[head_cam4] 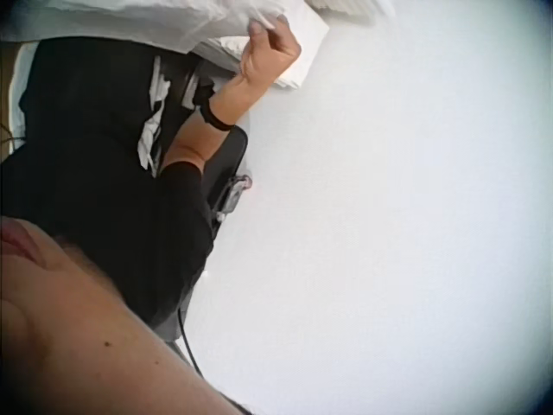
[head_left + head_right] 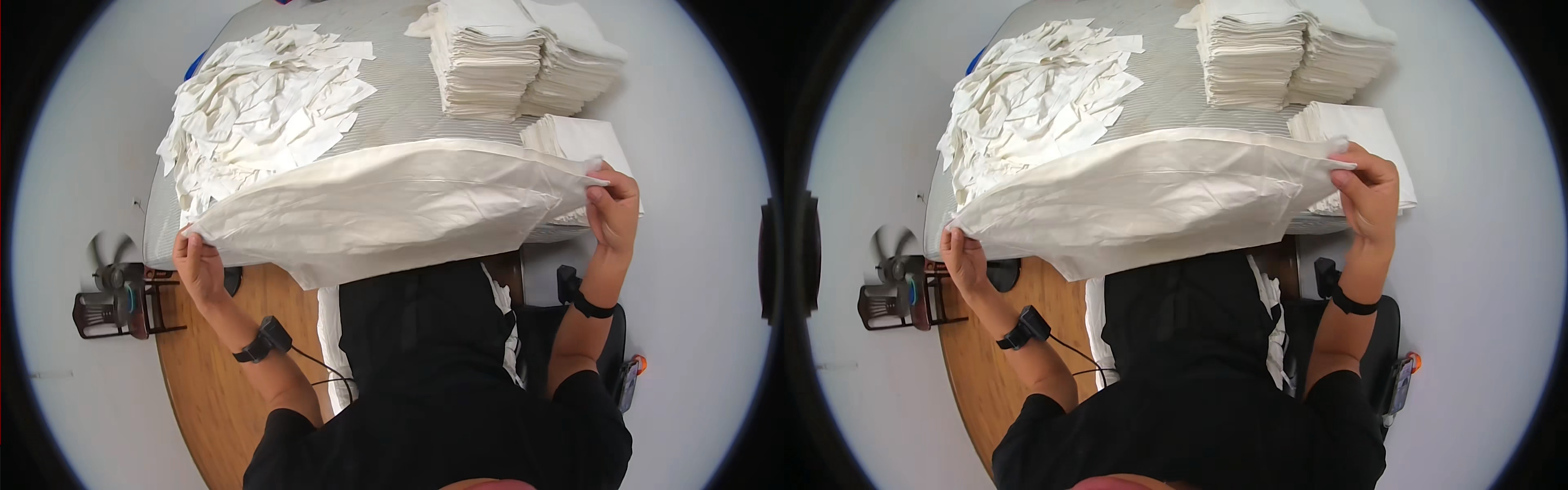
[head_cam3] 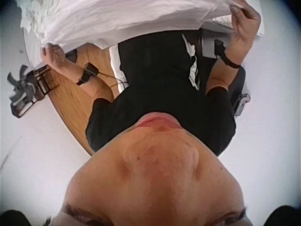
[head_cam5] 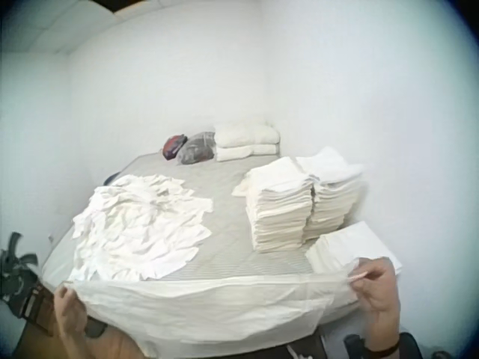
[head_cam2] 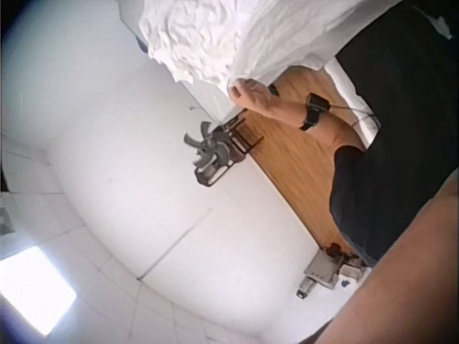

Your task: Folding a pile of white cloths or linens on a bed and stacking them.

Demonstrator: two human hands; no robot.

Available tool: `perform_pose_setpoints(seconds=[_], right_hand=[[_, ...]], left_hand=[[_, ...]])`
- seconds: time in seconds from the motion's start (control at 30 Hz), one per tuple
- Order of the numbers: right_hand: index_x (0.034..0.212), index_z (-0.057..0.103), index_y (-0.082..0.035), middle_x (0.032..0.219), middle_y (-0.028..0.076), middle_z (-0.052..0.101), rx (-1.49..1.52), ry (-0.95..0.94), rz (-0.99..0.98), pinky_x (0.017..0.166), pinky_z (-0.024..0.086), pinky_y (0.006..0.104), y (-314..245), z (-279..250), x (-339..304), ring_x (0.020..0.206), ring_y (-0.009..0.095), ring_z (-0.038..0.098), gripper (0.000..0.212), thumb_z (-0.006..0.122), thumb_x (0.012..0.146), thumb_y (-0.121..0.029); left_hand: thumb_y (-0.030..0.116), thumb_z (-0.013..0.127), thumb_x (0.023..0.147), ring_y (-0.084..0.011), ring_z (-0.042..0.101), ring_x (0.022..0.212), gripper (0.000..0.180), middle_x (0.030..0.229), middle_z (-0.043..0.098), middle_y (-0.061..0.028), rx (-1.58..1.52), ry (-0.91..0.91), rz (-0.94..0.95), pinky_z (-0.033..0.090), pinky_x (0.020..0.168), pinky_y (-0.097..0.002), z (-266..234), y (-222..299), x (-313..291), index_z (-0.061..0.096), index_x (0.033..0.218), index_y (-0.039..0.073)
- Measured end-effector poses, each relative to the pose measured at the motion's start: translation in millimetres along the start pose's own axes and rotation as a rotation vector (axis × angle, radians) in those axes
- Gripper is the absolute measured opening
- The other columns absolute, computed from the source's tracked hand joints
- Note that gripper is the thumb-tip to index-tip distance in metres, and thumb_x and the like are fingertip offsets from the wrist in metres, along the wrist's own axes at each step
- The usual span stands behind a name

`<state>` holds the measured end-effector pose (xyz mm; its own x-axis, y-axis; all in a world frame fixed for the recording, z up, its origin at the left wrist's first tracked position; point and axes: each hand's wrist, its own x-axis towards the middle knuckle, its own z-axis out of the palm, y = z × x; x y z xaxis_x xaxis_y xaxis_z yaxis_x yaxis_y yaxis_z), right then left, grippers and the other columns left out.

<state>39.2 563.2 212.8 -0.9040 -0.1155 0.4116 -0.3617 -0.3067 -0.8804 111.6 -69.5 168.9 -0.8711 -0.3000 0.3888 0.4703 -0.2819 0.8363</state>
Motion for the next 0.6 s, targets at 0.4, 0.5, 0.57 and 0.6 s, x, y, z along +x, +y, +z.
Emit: perform_pose_setpoints(seconds=[0.4, 0.5, 0.57, 0.6], right_hand=[[0.095, 0.068, 0.000, 0.104, 0.015, 0.063, -0.128, -0.058, -0.198, 0.096, 0.044, 0.0378, -30, -25, -30, 0.101, 0.028, 0.059, 0.025, 0.075, 0.087, -0.022], [0.107, 0.066, 0.007, 0.109, 0.015, 0.065, -0.296, 0.177, -0.225, 0.085, 0.048, 0.0307, -16, -11, -1, 0.097, 0.023, 0.060, 0.028, 0.068, 0.093, -0.018], [0.109, 0.065, 0.009, 0.109, 0.014, 0.066, -0.294, 0.214, -0.117, 0.088, 0.046, 0.0282, -16, -8, 23, 0.098, 0.020, 0.061, 0.028, 0.067, 0.094, -0.016], [0.110, 0.064, 0.010, 0.108, 0.013, 0.066, -0.285, 0.252, -0.007, 0.091, 0.044, 0.0258, -15, -6, 38, 0.099, 0.018, 0.061, 0.029, 0.066, 0.094, -0.014]], left_hand=[[0.008, 0.058, 0.096, -0.0207, 0.062, 0.105, 0.019, 0.113, 0.065, -0.0108, -0.166, -0.067, 0.078, 0.049, 0.095, -0.0354, 11, 11, -17, 0.059, 0.112, -0.002], [0.004, 0.061, 0.093, -0.0147, 0.061, 0.096, 0.014, 0.103, 0.065, -0.0079, -0.077, 0.091, -0.087, 0.048, 0.085, -0.0268, 38, 1, 10, 0.062, 0.104, -0.004], [0.005, 0.064, 0.092, -0.0136, 0.062, 0.095, 0.015, 0.101, 0.066, -0.0074, 0.002, 0.123, -0.117, 0.048, 0.083, -0.0259, 43, -7, 39, 0.063, 0.103, -0.006], [0.006, 0.066, 0.092, -0.0134, 0.062, 0.094, 0.016, 0.101, 0.066, -0.0073, 0.056, 0.145, -0.126, 0.048, 0.083, -0.0260, 42, -8, 54, 0.063, 0.102, -0.006]])
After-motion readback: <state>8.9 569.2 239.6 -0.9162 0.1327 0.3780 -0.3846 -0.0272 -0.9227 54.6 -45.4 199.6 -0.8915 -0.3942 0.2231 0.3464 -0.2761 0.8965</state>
